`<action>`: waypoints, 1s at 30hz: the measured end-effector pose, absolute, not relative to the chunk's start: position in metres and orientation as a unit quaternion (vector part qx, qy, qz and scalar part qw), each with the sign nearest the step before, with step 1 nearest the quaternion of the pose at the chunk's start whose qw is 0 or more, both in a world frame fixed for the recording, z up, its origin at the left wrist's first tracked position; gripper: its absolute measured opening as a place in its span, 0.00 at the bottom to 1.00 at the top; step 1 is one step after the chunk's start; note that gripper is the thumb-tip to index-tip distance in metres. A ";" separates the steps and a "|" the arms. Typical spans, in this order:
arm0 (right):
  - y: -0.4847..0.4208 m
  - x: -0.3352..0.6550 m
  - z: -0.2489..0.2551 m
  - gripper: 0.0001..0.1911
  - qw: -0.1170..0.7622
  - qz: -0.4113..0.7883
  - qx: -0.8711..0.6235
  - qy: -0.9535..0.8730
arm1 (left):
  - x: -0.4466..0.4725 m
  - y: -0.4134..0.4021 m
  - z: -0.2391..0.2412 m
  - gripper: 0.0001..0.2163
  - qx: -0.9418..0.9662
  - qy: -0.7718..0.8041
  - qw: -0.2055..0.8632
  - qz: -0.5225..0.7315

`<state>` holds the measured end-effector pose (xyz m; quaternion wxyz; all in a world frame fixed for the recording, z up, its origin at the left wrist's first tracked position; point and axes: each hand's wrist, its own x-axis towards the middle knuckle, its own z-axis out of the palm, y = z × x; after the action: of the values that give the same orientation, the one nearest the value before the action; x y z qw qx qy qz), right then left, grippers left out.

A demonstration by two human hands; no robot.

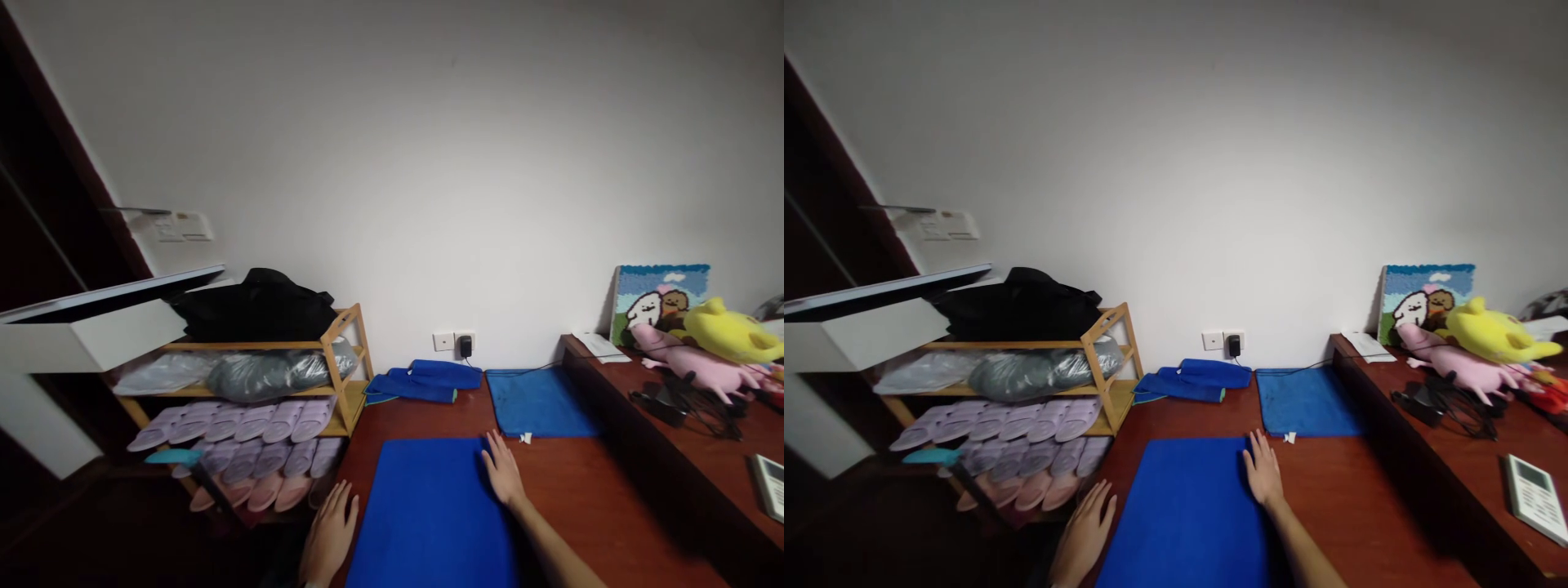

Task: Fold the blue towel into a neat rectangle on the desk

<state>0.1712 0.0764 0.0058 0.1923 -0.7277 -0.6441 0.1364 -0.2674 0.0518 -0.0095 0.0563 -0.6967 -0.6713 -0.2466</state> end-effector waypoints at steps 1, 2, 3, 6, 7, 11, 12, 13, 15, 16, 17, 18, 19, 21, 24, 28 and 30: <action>0.077 0.180 0.005 0.34 0.210 0.112 -0.729 -0.642 | -0.266 0.053 -0.009 0.27 -0.695 -0.671 0.058 -0.250; 0.078 0.191 0.006 0.33 0.215 0.084 -0.735 -0.637 | -0.265 0.054 -0.008 0.27 -0.695 -0.671 0.060 -0.253; 0.080 0.204 0.006 0.32 0.208 0.058 -0.747 -0.629 | -0.265 0.054 -0.009 0.28 -0.695 -0.670 0.061 -0.254; 0.089 0.241 0.010 0.33 0.141 0.019 -0.790 -0.596 | -0.269 0.056 -0.012 0.28 -0.695 -0.669 0.063 -0.256; 0.093 0.252 0.010 0.33 0.116 0.019 -0.801 -0.587 | -0.270 0.056 -0.013 0.28 -0.696 -0.667 0.062 -0.258; 0.102 0.274 0.005 0.33 0.054 0.047 -0.812 -0.579 | -0.276 0.058 -0.018 0.28 -0.699 -0.660 0.056 -0.269; 0.103 0.275 0.002 0.33 0.050 0.049 -0.812 -0.579 | -0.276 0.059 -0.019 0.28 -0.698 -0.661 0.053 -0.271; 0.102 0.274 0.000 0.33 0.050 0.047 -0.812 -0.580 | -0.277 0.059 -0.019 0.27 -0.696 -0.663 0.051 -0.271; 0.099 0.271 -0.002 0.34 0.055 0.036 -0.811 -0.582 | -0.277 0.060 -0.019 0.28 -0.694 -0.667 0.045 -0.267; 0.095 0.269 -0.002 0.34 0.057 0.032 -0.809 -0.584 | -0.277 0.060 -0.018 0.28 -0.694 -0.670 0.041 -0.261; 0.091 0.267 -0.001 0.34 0.059 0.029 -0.807 -0.586 | -0.277 0.060 -0.016 0.29 -0.695 -0.672 0.036 -0.254; 0.086 0.265 0.000 0.33 0.060 0.026 -0.805 -0.589 | -0.276 0.060 -0.013 0.31 -0.697 -0.673 0.031 -0.245; 0.080 0.263 0.001 0.33 0.059 0.024 -0.805 -0.590 | -0.276 0.059 -0.010 0.32 -0.699 -0.674 0.026 -0.235; 0.065 0.259 0.003 0.33 0.054 0.022 -0.805 -0.590 | -0.273 0.058 -0.002 0.33 -0.706 -0.673 0.015 -0.219; 0.036 0.251 0.000 0.33 0.049 0.017 -0.805 -0.591 | -0.268 0.054 0.008 0.34 -0.718 -0.667 -0.003 -0.199; -0.002 0.244 -0.010 0.33 0.069 0.002 -0.790 -0.609 | -0.260 0.039 0.013 0.35 -0.751 -0.634 -0.024 -0.184; -0.016 0.243 -0.013 0.32 0.086 -0.003 -0.784 -0.614 | -0.258 0.029 0.012 0.33 -0.768 -0.615 -0.030 -0.176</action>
<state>0.2426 -0.0163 -0.0133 0.0864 -0.7843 -0.6143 -0.0028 -0.2578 0.0292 0.0123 -0.0300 -0.7680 -0.6151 -0.1759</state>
